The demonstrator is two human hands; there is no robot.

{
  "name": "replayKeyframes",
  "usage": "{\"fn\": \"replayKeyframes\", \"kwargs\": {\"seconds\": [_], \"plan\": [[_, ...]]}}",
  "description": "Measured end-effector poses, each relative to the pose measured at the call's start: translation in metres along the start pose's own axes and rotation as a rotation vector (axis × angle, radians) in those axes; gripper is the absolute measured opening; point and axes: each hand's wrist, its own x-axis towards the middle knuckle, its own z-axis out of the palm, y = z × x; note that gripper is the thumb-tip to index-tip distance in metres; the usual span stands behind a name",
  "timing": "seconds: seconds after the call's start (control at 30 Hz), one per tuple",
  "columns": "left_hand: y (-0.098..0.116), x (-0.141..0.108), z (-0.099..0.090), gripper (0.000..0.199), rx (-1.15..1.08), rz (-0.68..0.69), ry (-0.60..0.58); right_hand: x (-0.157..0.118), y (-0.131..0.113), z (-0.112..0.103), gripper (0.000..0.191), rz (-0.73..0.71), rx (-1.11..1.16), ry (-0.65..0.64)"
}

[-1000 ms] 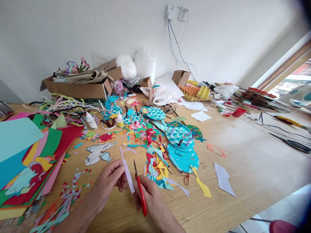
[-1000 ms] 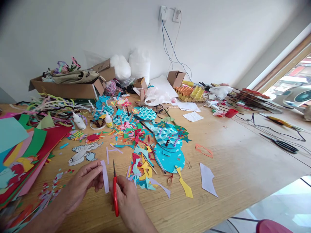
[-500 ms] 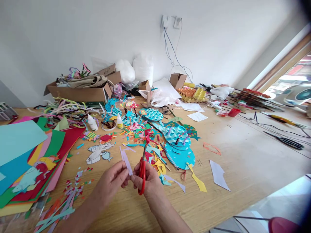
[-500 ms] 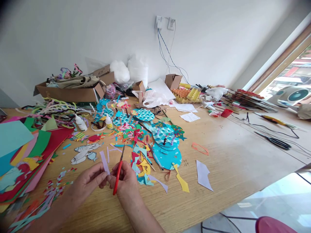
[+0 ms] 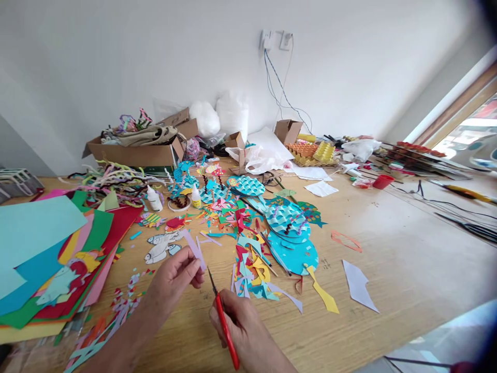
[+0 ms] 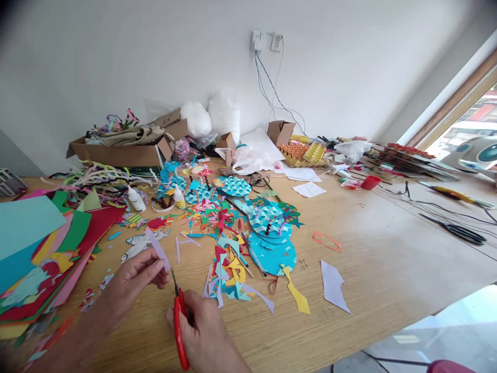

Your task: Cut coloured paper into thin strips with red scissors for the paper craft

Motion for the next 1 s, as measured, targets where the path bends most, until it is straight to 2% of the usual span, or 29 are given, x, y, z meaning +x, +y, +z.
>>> {"fn": "replayKeyframes", "kwargs": {"seconds": [0.67,1.0], "plan": [[-0.0032,0.0018,0.0076,0.013,0.026,-0.004,-0.035,0.0034,-0.0086,-0.0019,0.026,0.044,-0.035,0.003],[-0.0049,0.0023,0.009,0.014,-0.019,-0.046,-0.051,0.0042,-0.0002,-0.001,0.027,0.034,-0.018,0.006]]}}
